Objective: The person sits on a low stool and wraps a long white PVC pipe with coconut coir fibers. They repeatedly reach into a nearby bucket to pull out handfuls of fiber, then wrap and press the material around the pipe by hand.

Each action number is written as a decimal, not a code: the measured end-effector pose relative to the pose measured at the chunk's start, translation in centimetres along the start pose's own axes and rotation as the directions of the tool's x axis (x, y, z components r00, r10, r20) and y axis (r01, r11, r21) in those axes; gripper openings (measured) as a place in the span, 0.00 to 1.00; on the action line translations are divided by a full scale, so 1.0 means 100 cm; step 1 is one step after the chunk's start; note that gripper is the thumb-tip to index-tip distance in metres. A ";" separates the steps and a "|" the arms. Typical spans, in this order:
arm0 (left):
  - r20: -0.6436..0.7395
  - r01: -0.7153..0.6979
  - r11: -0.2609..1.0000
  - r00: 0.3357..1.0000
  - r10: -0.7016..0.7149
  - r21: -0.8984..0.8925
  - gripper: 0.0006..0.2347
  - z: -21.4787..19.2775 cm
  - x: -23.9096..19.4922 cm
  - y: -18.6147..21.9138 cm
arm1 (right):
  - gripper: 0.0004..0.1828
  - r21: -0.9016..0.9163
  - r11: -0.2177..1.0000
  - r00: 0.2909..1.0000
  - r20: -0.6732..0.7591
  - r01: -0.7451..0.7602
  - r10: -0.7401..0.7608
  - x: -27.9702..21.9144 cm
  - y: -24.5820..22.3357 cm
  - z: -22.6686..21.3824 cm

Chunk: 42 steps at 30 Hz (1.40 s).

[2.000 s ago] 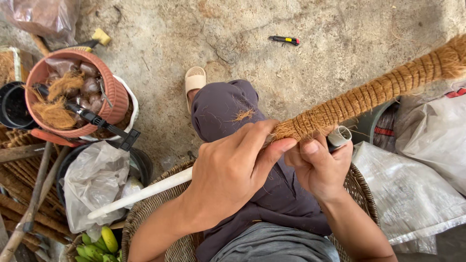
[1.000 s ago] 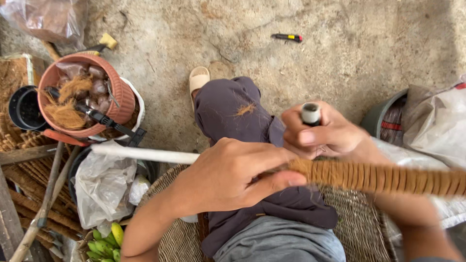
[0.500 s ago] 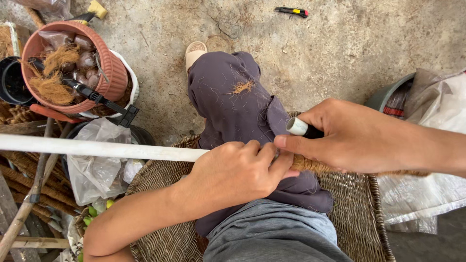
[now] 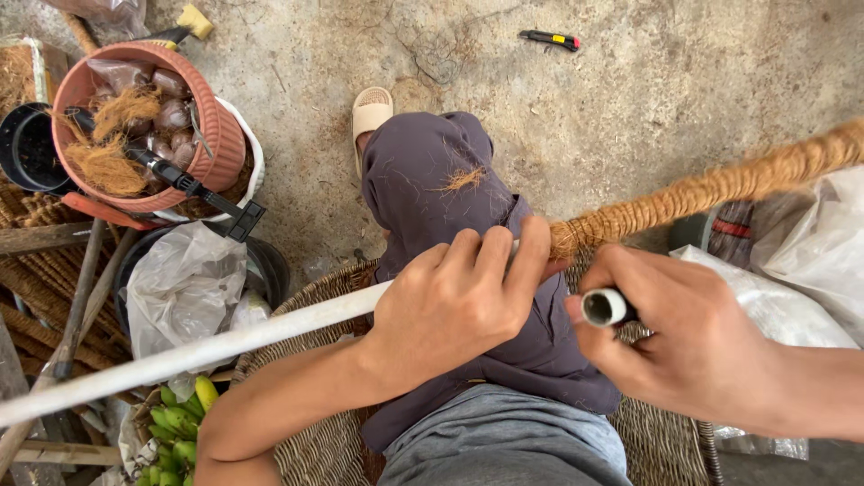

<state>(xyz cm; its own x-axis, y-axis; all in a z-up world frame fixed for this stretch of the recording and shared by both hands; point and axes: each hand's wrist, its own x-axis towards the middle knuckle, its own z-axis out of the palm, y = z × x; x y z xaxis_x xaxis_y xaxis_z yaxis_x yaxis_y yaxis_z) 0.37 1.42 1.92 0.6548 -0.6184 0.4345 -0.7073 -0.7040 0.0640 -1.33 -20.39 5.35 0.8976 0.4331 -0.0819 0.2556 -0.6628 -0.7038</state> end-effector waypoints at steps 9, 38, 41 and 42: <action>-0.070 0.142 0.963 0.984 -0.162 -0.229 0.17 0.002 0.005 0.001 | 0.07 0.040 0.946 0.873 -0.401 0.321 -0.279 -0.004 0.028 0.044; 0.002 -0.089 0.816 0.994 0.110 -0.571 0.15 -0.007 -0.010 -0.017 | 0.17 0.773 0.441 0.837 0.541 -0.456 -0.084 0.054 0.083 0.017; -0.035 -0.188 0.873 0.981 0.193 -0.449 0.16 -0.001 -0.016 -0.013 | 0.16 0.467 0.691 0.689 0.723 -0.552 0.062 0.065 0.060 -0.005; -0.048 -0.213 0.888 0.976 0.212 -0.409 0.16 0.001 -0.018 -0.011 | 0.16 0.335 0.753 0.628 0.767 -0.566 0.130 0.071 0.050 -0.011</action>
<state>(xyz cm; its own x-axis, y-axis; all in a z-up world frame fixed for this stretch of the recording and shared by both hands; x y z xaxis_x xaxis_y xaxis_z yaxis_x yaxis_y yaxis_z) 0.03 3.29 0.97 0.4763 -0.7363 0.4806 -0.8760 -0.3504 0.3313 6.74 -21.28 2.08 0.3213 0.6543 -0.6846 -0.4357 -0.5397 -0.7203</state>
